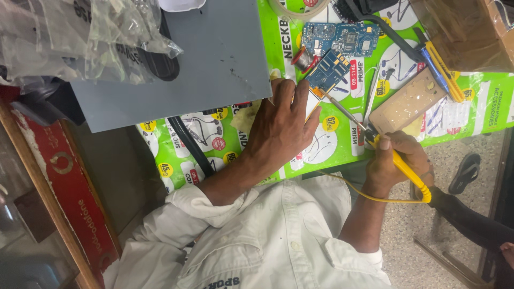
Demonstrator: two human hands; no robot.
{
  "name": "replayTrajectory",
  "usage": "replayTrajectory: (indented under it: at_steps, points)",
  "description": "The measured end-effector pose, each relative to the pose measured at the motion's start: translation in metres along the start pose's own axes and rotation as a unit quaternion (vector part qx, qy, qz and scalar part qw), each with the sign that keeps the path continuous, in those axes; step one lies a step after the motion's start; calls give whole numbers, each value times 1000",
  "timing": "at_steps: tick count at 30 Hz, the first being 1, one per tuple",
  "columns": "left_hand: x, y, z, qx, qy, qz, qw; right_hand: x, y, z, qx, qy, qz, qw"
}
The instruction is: The person uses a soldering iron on a small circuit board, then disassembles a feature phone with a screwdriver, removes the battery, and reassembles the phone. The work is performed on a cluttered workbench with various tools and parts visible.
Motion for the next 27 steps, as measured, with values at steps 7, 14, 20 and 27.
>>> replayTrajectory:
  at_steps: [7, 14, 20, 27]
  points:
    - [-2, 0, 1, 5, 0, 9, 1000, 1, 2, -2, -2, -3, -2, 1000]
    - [-1, -1, 1, 9, -8, 10, 1000, 2, 3, -3, -4, 6, -2, 1000]
    - [-3, 0, 2, 6, -2, 10, 1000, 2, 4, -5, -18, -5, -8, 1000]
    - [-3, 0, 2, 12, -4, 9, 1000, 2, 3, -7, -20, -9, -6, 1000]
Point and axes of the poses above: each hand's wrist, its own y-axis towards the middle knuckle, its own x-axis out of the palm, z = x × y, the point moved 10 cm from there along y, towards the middle knuckle, and after that the axes turned 9 degrees about -x, right-handed, at the moved point
